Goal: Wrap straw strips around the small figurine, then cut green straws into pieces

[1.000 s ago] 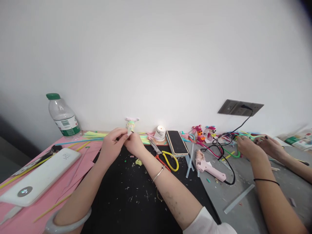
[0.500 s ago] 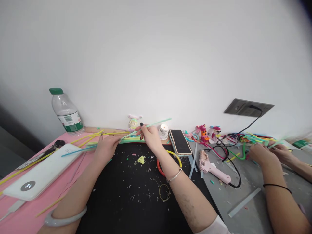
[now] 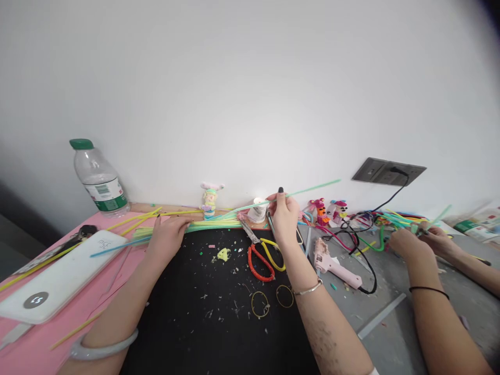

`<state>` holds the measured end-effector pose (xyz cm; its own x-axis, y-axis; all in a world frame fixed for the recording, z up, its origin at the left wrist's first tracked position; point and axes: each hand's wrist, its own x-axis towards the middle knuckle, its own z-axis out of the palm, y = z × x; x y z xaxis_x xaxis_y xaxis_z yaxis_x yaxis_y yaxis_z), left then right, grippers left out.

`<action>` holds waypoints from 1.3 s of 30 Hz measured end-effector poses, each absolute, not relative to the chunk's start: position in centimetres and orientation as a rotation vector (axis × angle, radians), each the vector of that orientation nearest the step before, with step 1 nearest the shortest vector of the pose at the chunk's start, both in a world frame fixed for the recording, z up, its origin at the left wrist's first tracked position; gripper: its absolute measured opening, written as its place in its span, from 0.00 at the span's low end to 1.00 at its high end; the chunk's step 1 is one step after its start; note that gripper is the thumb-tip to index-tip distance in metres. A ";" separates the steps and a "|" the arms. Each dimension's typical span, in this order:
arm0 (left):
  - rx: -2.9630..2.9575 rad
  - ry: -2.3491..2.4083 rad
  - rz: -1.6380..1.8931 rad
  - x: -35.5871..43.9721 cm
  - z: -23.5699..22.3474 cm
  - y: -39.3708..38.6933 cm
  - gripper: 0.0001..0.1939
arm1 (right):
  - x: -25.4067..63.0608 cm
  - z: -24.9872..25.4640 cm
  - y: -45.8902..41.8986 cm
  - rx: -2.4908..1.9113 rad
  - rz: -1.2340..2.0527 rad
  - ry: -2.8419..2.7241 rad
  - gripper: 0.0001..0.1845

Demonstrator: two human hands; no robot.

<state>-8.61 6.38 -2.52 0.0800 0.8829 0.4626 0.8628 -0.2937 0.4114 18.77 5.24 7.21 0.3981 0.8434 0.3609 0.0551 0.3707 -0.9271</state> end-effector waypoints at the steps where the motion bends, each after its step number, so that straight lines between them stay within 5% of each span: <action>1: 2.272 1.846 1.025 -8.5 -2.4 6.3 0.14 | 19.0 7.2 5.2 -1.068 0.696 -1.019 0.20; 9: 1.886 1.519 1.474 -5.4 1.2 3.9 0.13 | 17.8 4.6 2.1 -0.930 1.755 -1.180 0.18; 13: 1.338 1.161 1.225 -2.7 2.3 1.7 0.18 | 16.6 2.2 0.6 -0.750 2.123 -1.221 0.19; 19: 1.025 0.875 1.131 -0.3 1.4 0.0 0.13 | 16.1 0.9 -0.6 -0.681 2.412 -1.196 0.20; 28: 0.720 0.980 1.451 0.3 0.6 1.0 0.13 | 15.6 -0.5 -0.2 -0.628 1.880 -1.010 0.16; 32: 0.697 1.029 1.484 0.5 0.1 1.3 0.14 | 15.2 -0.4 -0.1 -0.674 1.708 -0.916 0.22; 39: 0.880 1.056 1.380 0.9 -0.5 0.8 0.15 | 15.0 -1.0 -0.3 -0.957 1.277 -1.126 0.10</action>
<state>0.87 0.75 -0.49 -0.0886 0.9939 -0.0658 -0.3236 0.0338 0.9456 14.97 -0.26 -1.04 -0.0437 0.9945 0.0950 -0.2189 0.0833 -0.9722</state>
